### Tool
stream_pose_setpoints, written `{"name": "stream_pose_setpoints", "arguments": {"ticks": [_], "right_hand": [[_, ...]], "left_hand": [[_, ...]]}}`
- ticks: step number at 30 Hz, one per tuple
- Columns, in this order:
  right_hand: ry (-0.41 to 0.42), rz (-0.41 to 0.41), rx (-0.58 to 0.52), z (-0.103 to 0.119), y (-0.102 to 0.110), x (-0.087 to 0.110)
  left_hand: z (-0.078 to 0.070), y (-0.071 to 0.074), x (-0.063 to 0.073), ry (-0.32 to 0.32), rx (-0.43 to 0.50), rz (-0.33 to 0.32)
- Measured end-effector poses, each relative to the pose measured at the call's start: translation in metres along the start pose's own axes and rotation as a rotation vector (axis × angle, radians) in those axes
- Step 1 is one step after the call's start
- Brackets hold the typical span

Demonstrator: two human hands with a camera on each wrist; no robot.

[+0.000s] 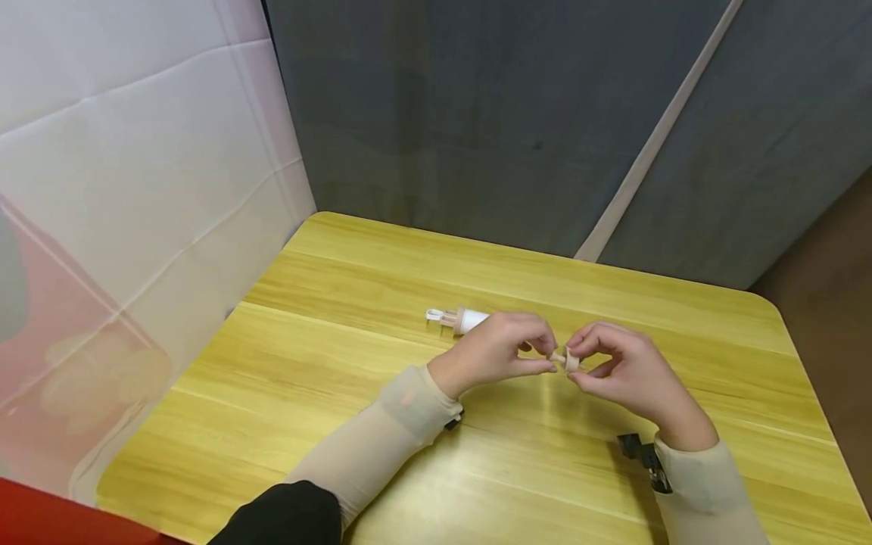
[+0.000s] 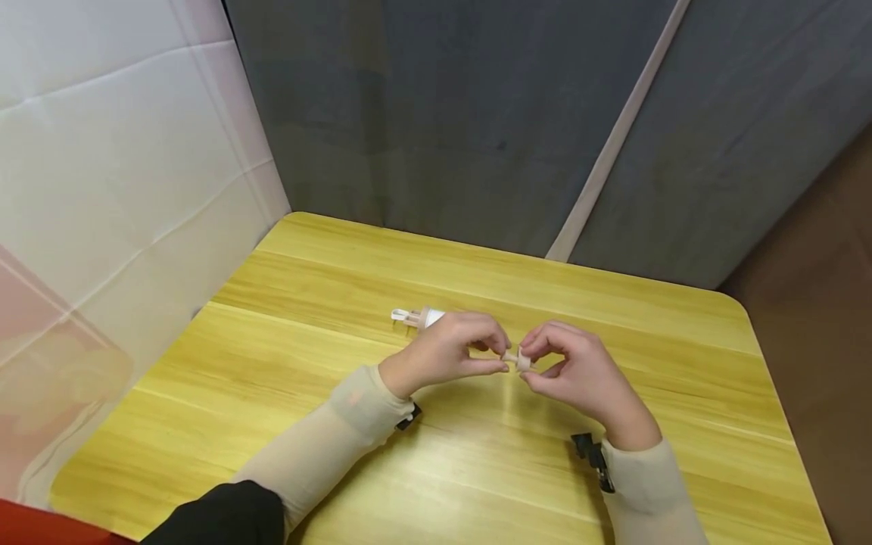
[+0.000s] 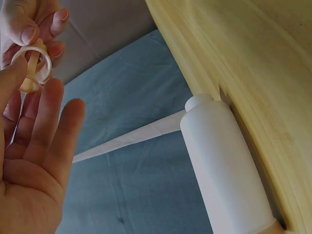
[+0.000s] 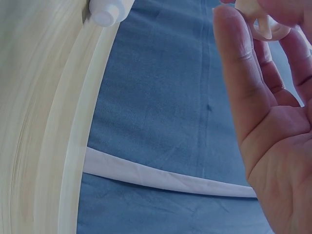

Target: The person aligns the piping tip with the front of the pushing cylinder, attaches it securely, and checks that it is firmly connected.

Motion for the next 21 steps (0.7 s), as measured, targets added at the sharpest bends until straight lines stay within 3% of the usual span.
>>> {"name": "stream_pose_setpoints", "arguments": {"ticks": [16,21], "right_hand": [[0.014,0.035,-0.011,0.0047,-0.0068,-0.0019],[0.031,0.038,-0.003,0.0057,-0.0097,-0.004]], "left_hand": [[-0.0079,-0.0067,0.0039,-0.088,-0.185,-0.009],[-0.0071,-0.006,0.0057,-0.075,-0.157,0.012]]}}
Point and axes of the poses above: each hand's wrist, its own x-axis away from the middle knuckle, its own y-axis out of the back of the hand, z = x × y, the point moved 6 cm from there along -x, towards the middle knuckle, and after that the axes turned 13 degrees about y, right-handed, at the moved point
